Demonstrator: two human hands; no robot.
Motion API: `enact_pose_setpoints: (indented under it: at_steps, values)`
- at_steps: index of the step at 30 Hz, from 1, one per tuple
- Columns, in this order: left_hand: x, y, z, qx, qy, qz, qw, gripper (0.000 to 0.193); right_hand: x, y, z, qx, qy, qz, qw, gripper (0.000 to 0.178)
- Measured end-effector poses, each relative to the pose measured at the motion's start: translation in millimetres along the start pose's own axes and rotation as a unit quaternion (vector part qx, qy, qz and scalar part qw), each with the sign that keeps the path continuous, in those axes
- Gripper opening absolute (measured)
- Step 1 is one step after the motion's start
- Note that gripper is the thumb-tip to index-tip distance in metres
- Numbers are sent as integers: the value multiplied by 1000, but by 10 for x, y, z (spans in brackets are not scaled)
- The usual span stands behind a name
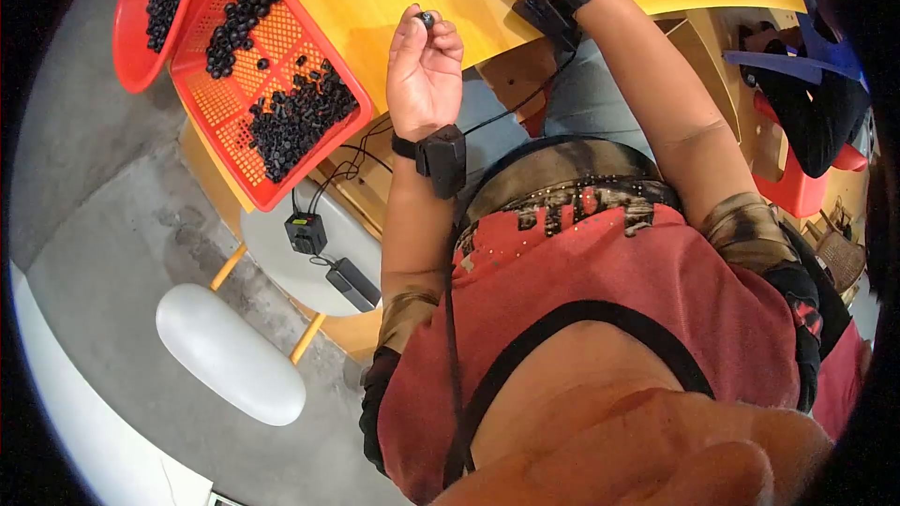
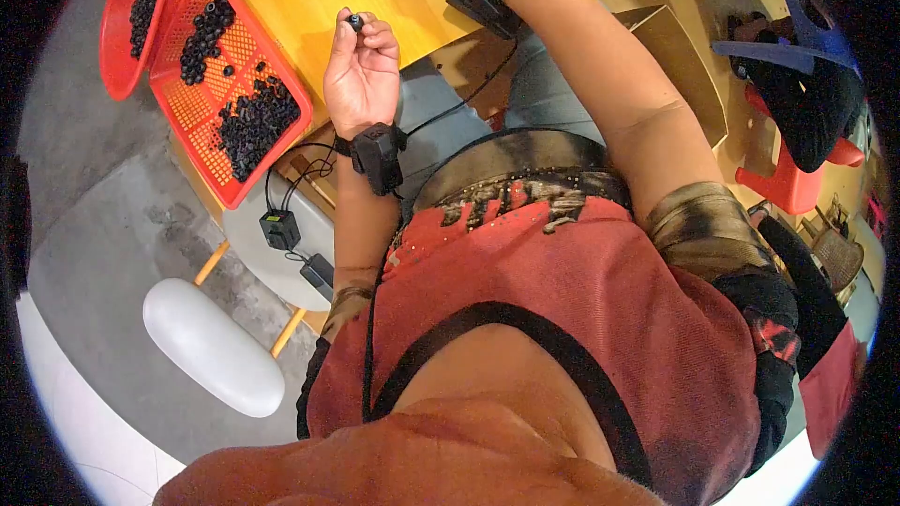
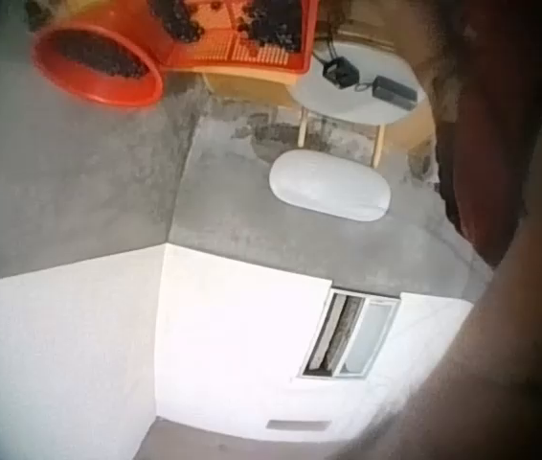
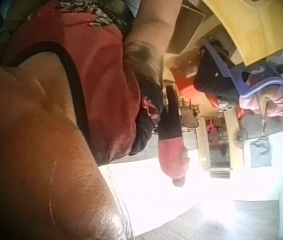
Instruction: The person assembles small plastic components by fitting small pins into plastic parts by hand.
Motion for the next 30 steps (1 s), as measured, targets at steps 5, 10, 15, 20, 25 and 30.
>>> enact_pose_setpoints:
  at_steps: [5, 10, 15, 20, 25, 30]
  values:
    - [-43, 8, -9, -2, 1, -3, 1000, 18, 438, -83, 77, -9, 133, -48, 990, 11]
    - [-40, -16, -13, -4, 1, -12, 1000, 16, 149, -268, -55, -137, 365, 122, 913, 11]
    - [-78, -64, -26, -7, 23, 2, 1000, 17, -52, -613, 146, -149, 587, 237, 760, 14]
    - [-131, -94, 48, 3, 40, 1, 999, 17, -143, -870, 355, -171, 722, 275, 612, 15]
    - [0, -50, 144, -1, 37, -6, 999, 19, -137, -957, 431, -170, 745, 282, 579, 15]
    - [-61, -87, 102, -9, 118, 2, 993, 20, -21, -948, 404, -148, 725, 263, 619, 14]
Point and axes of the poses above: each hand's wrist, its own y-axis towards the middle knuckle, its own x-axis out of the back of the hand, z = x × y, the point moved 8 cm from there along y, towards the middle knuckle, and after that the axes turned 6 degrees about -x, right-handed, at the moved point
